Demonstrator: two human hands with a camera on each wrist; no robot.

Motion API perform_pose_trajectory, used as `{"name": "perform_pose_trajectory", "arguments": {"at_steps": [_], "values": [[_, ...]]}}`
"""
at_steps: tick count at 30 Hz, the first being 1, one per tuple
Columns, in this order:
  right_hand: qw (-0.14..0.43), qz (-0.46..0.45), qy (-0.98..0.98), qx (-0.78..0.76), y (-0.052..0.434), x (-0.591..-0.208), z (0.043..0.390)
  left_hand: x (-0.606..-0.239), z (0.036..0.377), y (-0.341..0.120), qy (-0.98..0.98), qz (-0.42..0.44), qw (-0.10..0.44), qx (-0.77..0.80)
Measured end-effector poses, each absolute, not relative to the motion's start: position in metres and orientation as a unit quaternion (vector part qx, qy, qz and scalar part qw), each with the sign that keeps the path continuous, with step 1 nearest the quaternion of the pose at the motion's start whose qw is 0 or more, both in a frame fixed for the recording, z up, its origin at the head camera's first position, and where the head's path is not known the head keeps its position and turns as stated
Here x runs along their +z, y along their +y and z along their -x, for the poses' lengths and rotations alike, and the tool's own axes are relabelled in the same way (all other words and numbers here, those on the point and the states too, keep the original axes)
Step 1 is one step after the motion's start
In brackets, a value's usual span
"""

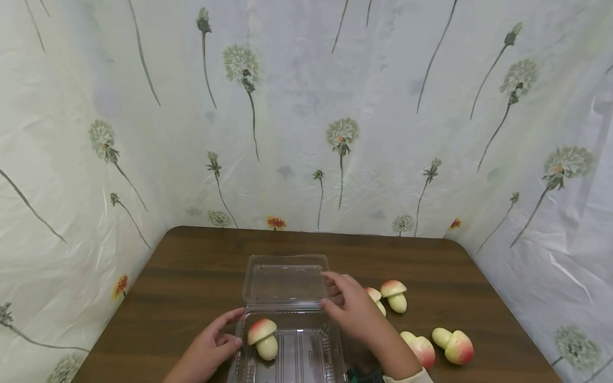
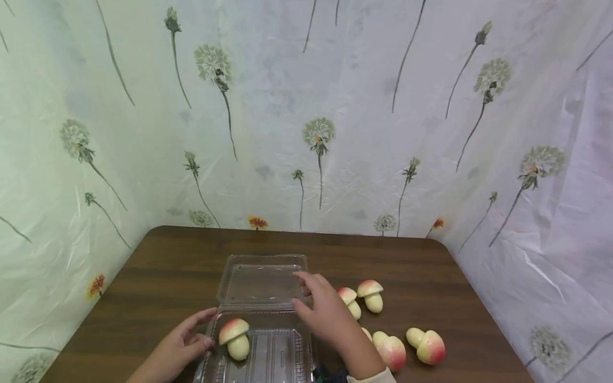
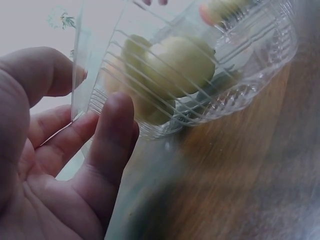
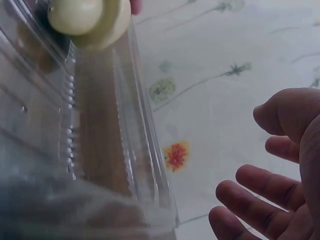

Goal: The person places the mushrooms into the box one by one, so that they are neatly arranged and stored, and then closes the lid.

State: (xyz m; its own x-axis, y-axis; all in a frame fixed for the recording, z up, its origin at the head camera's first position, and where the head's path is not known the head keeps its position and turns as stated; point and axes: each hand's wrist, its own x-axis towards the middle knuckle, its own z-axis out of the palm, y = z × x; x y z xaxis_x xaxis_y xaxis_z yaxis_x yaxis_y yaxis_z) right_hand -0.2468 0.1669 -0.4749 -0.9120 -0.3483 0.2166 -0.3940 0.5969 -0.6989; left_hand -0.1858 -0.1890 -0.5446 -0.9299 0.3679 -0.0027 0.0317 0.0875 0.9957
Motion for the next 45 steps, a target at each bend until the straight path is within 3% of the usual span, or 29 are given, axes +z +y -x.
{"name": "perform_pose_trajectory", "arguments": {"at_steps": [32, 45], "values": [[0.094, -0.147, -0.921, 0.347, 0.238, -0.466, 0.255, -0.544, 0.187, -0.188, 0.721, -0.14, 0.125, 0.667], [0.068, -0.116, -0.935, 0.327, 0.26, -0.468, 0.26, -0.544, 0.184, -0.189, 0.719, -0.133, 0.131, 0.67]]}}
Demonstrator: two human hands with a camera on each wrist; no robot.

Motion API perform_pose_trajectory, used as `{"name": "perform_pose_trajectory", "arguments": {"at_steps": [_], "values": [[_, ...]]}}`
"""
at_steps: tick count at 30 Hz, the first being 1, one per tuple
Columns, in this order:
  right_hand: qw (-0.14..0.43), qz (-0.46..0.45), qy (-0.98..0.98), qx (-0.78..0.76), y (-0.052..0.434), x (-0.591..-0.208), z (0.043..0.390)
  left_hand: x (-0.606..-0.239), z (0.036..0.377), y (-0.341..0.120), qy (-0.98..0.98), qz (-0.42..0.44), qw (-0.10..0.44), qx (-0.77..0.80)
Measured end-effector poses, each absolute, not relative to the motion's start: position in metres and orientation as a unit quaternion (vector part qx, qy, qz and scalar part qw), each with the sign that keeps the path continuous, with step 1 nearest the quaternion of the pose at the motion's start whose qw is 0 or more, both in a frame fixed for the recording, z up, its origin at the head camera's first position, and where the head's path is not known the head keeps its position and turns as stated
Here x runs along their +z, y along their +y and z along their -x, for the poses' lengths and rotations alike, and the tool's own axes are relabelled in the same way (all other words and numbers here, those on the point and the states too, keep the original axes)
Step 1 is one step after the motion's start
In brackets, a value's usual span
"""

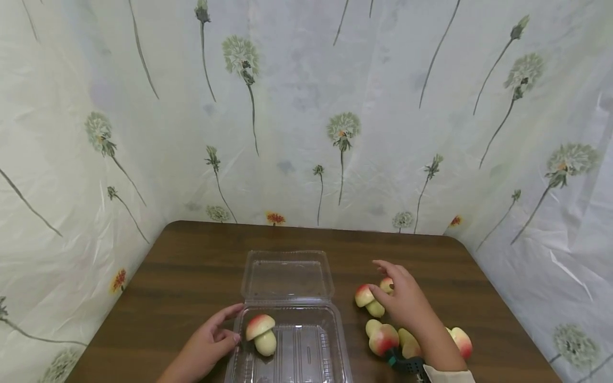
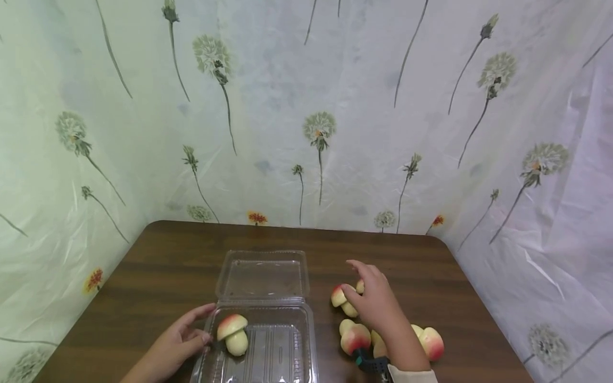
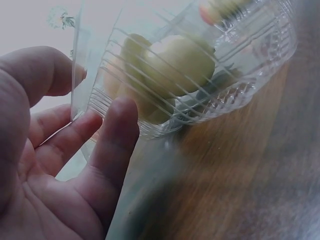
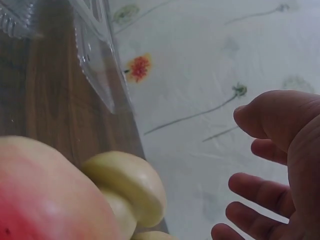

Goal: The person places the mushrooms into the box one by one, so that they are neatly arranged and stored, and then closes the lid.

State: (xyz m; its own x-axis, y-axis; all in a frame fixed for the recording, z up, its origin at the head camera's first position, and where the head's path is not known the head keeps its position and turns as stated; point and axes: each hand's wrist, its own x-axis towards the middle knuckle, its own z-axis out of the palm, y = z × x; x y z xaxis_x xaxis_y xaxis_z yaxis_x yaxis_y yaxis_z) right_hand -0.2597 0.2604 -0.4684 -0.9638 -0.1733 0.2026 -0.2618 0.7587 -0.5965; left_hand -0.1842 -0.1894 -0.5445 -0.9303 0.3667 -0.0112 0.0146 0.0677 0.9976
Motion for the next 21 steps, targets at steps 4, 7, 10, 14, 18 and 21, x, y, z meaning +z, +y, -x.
{"name": "perform_pose_trajectory", "arguments": {"at_steps": [4, 7, 10, 14, 18, 21], "values": [[0.062, -0.113, -0.938, 0.322, 0.268, -0.467, 0.263, -0.544, 0.185, -0.189, 0.72, -0.132, 0.129, 0.67], [0.055, -0.108, -0.938, 0.324, 0.273, -0.468, 0.265, -0.544, 0.185, -0.189, 0.72, -0.131, 0.13, 0.669], [0.054, -0.104, -0.939, 0.323, 0.278, -0.469, 0.267, -0.545, 0.186, -0.19, 0.72, -0.13, 0.132, 0.669], [0.055, -0.096, -0.943, 0.314, 0.283, -0.472, 0.268, -0.545, 0.186, -0.19, 0.721, -0.13, 0.136, 0.667], [0.05, -0.086, -0.946, 0.308, 0.287, -0.474, 0.27, -0.546, 0.185, -0.19, 0.722, -0.129, 0.136, 0.666], [0.035, -0.075, -0.95, 0.301, 0.29, -0.476, 0.272, -0.546, 0.185, -0.19, 0.722, -0.129, 0.135, 0.666]]}}
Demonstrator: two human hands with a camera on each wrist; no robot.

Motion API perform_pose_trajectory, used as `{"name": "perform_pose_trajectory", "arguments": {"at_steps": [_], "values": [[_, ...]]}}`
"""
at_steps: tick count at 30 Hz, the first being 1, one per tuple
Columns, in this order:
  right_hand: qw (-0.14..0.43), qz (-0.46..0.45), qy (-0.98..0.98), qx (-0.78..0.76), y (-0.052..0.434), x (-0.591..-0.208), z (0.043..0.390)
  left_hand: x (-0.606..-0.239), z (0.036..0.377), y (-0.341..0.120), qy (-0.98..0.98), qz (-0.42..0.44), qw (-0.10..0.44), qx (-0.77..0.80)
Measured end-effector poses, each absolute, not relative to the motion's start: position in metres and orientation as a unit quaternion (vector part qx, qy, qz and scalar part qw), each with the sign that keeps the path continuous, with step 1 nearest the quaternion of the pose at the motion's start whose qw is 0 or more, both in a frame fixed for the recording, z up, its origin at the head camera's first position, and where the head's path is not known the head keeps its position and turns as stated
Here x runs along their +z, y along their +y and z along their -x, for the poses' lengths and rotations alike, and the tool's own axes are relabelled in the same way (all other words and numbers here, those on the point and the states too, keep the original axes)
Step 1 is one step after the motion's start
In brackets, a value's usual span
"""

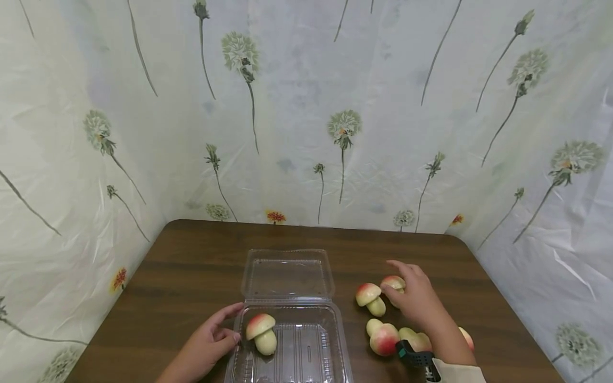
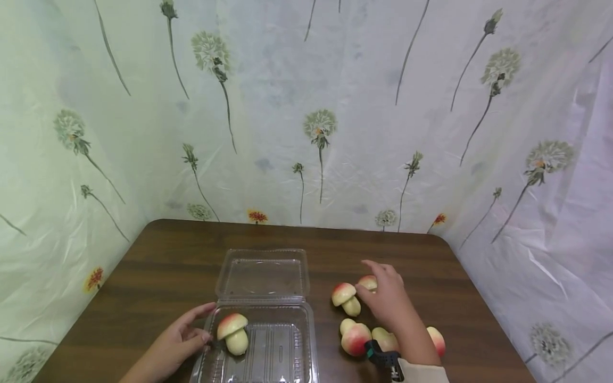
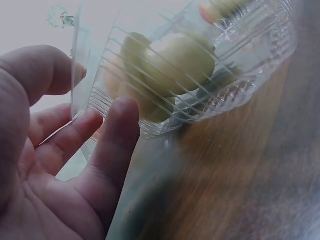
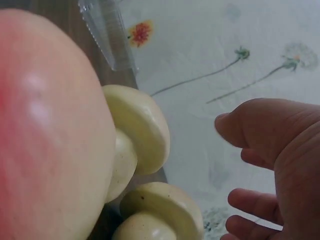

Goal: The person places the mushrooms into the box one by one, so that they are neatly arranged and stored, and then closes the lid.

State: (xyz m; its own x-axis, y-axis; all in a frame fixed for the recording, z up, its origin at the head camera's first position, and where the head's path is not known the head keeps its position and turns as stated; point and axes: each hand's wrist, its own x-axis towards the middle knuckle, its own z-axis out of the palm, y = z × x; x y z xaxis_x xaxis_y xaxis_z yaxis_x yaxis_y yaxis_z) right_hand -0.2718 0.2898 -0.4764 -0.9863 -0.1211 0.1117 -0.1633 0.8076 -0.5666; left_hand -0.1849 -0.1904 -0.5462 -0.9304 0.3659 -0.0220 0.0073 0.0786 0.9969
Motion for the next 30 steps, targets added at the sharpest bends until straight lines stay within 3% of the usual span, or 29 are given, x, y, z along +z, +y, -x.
{"name": "perform_pose_trajectory", "arguments": {"at_steps": [30], "values": [[-0.053, -0.077, -0.953, 0.287, 0.314, -0.51, 0.286, -0.546, 0.186, -0.191, 0.718, -0.136, 0.138, 0.668]]}}
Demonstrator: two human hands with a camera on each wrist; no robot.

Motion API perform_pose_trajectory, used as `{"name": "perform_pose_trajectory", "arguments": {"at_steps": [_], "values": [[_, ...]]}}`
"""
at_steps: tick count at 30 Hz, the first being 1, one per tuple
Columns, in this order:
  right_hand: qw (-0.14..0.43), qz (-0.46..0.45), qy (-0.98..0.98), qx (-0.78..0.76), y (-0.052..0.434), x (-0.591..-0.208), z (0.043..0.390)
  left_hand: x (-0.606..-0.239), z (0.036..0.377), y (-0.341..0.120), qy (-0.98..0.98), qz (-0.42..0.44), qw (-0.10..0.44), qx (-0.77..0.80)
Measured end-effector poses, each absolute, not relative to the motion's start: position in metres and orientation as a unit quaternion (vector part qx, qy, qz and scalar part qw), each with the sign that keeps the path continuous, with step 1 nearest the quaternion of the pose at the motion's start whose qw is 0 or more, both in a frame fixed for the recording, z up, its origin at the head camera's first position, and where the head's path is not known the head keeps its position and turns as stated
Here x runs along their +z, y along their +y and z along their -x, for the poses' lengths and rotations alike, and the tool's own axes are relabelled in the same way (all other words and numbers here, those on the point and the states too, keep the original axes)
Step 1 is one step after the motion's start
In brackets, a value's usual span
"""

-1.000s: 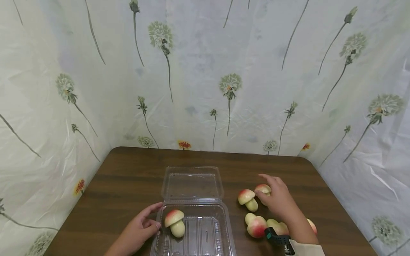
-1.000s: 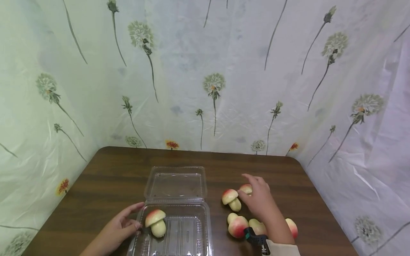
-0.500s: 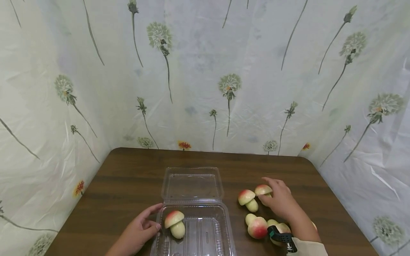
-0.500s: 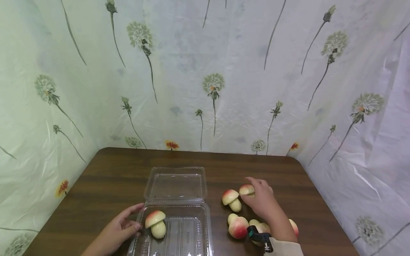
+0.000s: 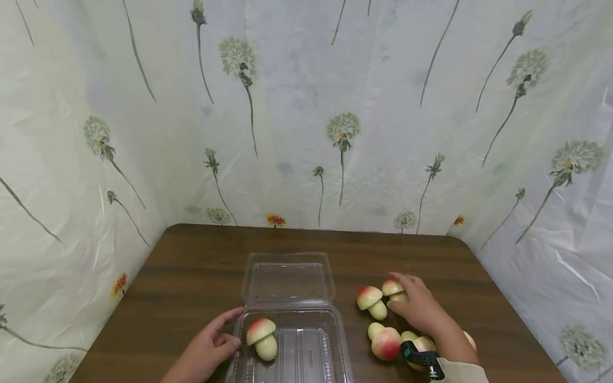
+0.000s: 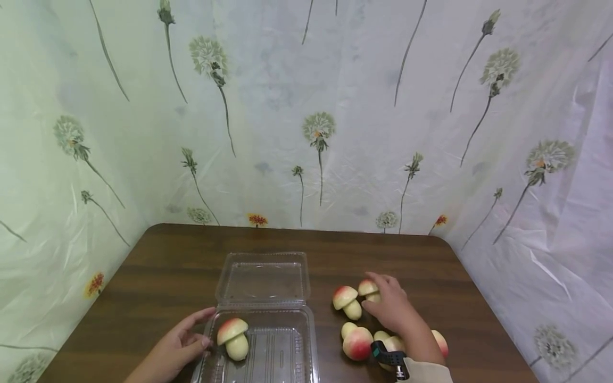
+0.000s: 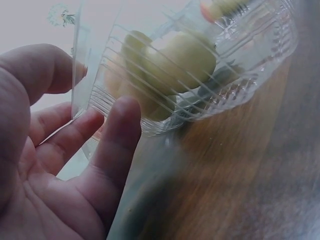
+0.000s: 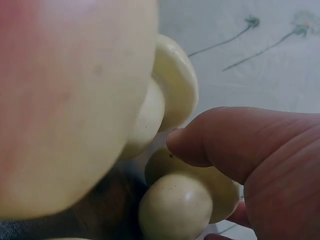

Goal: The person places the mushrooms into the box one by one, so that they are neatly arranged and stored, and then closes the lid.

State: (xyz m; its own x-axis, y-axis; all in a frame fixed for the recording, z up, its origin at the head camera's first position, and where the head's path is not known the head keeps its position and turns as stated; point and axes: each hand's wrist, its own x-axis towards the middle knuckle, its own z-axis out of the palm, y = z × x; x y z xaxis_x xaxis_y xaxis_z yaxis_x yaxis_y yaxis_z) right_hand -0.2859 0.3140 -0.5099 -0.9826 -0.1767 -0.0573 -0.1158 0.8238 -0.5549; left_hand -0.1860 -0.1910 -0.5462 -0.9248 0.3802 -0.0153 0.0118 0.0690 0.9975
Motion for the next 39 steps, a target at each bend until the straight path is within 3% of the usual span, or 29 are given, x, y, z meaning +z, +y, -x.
{"name": "perform_pose_trajectory", "arguments": {"at_steps": [9, 25, 39], "values": [[0.072, 0.066, 0.948, -0.305, 0.3149, -0.5162, 0.2882, -0.5445, 0.1848, -0.1905, 0.723, -0.136, 0.138, 0.663], [0.03, 0.069, 0.959, -0.272, 0.3161, -0.5196, 0.289, -0.5449, 0.185, -0.1901, 0.724, -0.16, 0.122, 0.66], [0.042, 0.065, 0.958, -0.277, 0.3215, -0.5201, 0.2862, -0.5457, 0.1863, -0.1904, 0.726, -0.155, 0.126, 0.658]]}}
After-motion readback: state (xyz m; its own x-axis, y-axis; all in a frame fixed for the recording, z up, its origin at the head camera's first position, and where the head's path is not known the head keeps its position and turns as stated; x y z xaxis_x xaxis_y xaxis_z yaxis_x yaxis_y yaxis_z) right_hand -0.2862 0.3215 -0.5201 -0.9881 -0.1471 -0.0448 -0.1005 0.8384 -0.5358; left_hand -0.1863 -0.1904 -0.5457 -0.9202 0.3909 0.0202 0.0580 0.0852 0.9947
